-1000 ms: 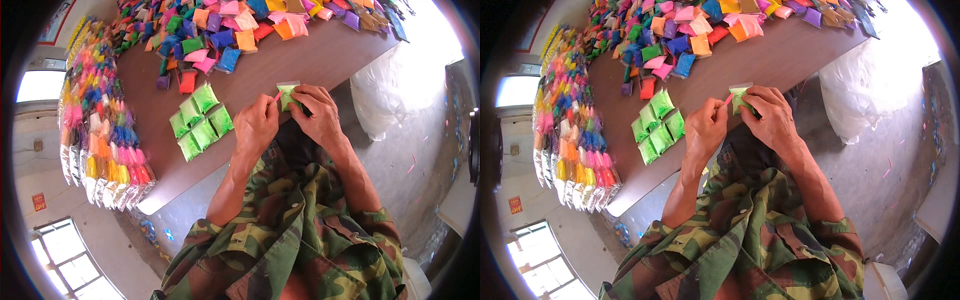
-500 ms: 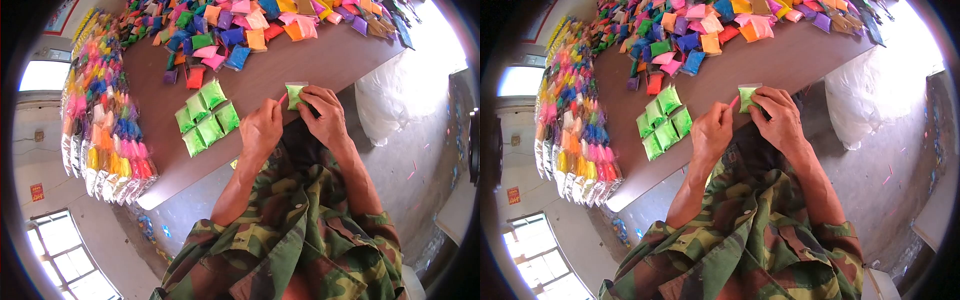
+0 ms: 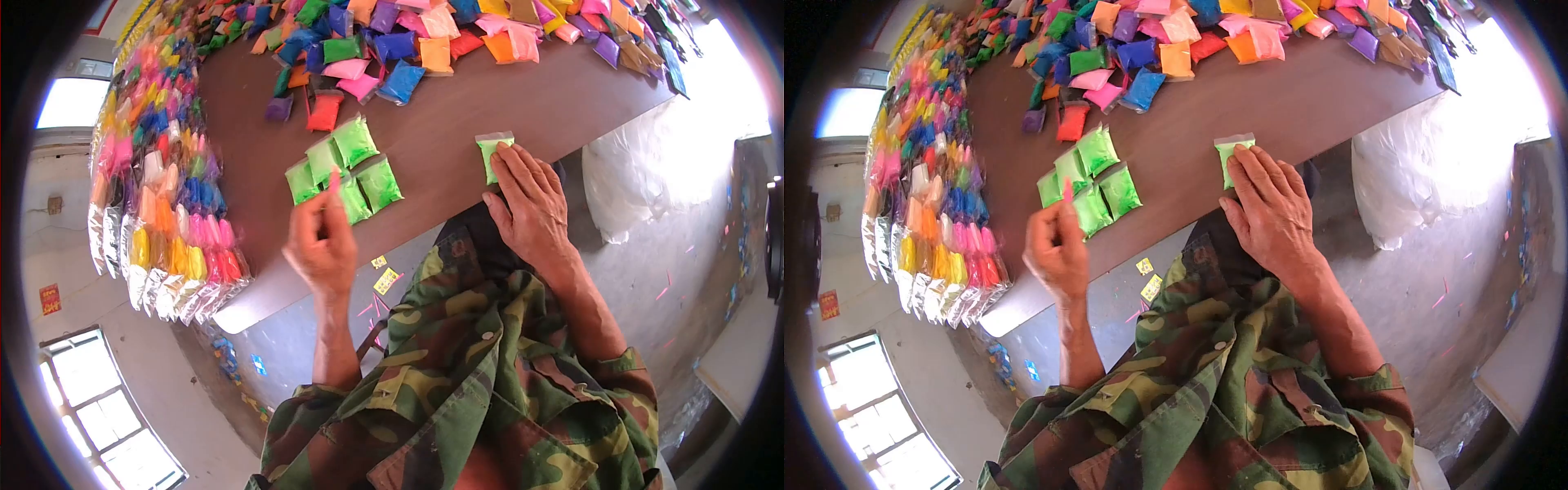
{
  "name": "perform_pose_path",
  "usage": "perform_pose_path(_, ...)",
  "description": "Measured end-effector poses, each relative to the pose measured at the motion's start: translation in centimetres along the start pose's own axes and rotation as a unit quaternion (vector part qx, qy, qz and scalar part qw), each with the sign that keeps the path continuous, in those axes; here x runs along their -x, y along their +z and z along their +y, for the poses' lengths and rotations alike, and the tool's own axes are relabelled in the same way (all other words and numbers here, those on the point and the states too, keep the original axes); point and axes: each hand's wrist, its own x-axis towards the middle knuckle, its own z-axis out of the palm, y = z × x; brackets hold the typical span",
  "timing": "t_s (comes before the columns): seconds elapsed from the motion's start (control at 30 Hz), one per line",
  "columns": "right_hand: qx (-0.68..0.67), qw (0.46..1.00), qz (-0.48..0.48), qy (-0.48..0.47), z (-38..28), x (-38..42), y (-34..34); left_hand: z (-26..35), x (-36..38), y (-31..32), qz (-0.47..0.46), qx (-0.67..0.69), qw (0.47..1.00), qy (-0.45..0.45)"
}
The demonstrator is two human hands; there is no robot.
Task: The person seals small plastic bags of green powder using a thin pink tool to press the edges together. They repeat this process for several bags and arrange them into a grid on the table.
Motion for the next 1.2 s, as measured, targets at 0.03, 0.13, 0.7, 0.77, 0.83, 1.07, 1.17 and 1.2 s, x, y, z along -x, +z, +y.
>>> perform_pose_path(0.03,0.004,1.000,-0.001,-0.003,0.1,-0.2,0.1,-1.1,-0.5,-0.8,0.028,-0.012,1.000,0.008)
perform_pose_path(0.13,0.012,1.000,-0.014,-0.007,0.0,-0.3,0.0,-3.8,-1.4,-2.7,0.064,-0.016,0.997,-0.037)
perform_pose_path(0.7,-0.043,0.999,-0.004,0.002,1.2,-1.1,-1.7,-14.4,2.5,-6.7,0.115,-0.084,0.981,-0.134)
perform_pose_path(0.77,-0.008,0.998,-0.056,-0.027,0.4,-1.1,-2.5,-14.6,2.2,-6.6,0.106,-0.086,0.980,-0.146)
perform_pose_path(0.83,0.013,0.995,-0.088,-0.042,-0.2,-0.9,-2.4,-14.5,2.2,-6.4,0.112,-0.060,0.979,-0.159)
perform_pose_path(1.07,0.014,0.995,-0.081,-0.050,0.9,-0.4,-0.8,-14.8,2.0,-6.5,0.092,-0.058,0.981,-0.158)
perform_pose_path(1.17,0.009,0.995,-0.088,-0.043,0.5,-0.4,-1.2,-15.9,2.4,-6.5,0.093,-0.039,0.980,-0.172)
perform_pose_path(1.2,0.008,0.995,-0.091,-0.036,0.1,-0.2,-1.3,-15.7,2.3,-6.6,0.091,-0.049,0.980,-0.169)
